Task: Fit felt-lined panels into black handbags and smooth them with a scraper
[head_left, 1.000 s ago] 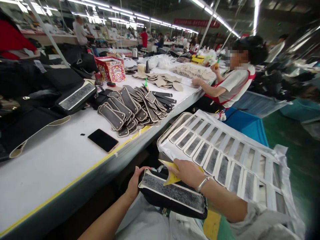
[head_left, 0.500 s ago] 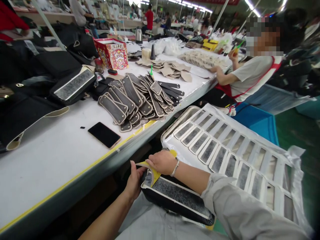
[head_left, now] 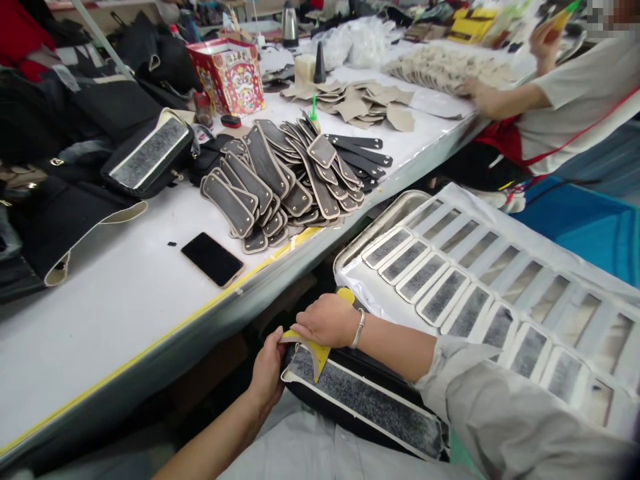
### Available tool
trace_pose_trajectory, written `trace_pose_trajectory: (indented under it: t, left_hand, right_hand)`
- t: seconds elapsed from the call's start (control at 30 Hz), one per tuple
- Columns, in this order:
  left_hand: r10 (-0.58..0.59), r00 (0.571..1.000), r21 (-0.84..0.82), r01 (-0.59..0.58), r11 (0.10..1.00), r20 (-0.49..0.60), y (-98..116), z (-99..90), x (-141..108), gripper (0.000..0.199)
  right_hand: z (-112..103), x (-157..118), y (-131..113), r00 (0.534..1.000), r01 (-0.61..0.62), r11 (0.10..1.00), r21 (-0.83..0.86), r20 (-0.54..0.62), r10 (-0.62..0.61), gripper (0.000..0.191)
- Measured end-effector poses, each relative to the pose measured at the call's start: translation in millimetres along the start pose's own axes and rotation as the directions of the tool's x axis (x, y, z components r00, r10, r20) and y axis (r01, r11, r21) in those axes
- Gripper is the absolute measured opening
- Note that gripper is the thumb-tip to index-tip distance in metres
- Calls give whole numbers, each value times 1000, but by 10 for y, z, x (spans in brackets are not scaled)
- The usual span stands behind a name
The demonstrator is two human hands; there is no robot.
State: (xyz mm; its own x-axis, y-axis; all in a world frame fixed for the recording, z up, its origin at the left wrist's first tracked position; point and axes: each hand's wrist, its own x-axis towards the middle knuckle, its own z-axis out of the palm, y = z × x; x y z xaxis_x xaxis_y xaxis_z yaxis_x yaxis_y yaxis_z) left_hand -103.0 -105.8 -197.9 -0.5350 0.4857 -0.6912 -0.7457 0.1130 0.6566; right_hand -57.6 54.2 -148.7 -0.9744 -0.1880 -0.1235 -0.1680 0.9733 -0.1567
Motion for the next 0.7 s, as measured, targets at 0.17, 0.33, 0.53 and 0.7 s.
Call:
trace_pose_trajectory:
  t: [0.17, 0.33, 0.53, 0.7]
  left_hand:
    - [270, 961, 302, -273, 913, 53, -88, -176, 13, 35]
    - [246, 913, 481, -383, 788, 325, 85, -155, -29, 42]
    - [91, 868, 453, -341, 824, 488, 216, -86, -16, 45]
    - [-76, 776, 342, -186, 921, 626, 326, -174, 112, 44]
  right_hand:
    - [23, -49, 39, 998, 62, 998, 31, 14, -62, 53]
    - [40, -185, 17, 998, -25, 993, 116, 56, 18, 53]
    - [-21, -380, -135, 980, -184, 975, 126, 105, 171, 49]
    - [-89, -393, -242, 957, -264, 964, 44, 136, 256, 53]
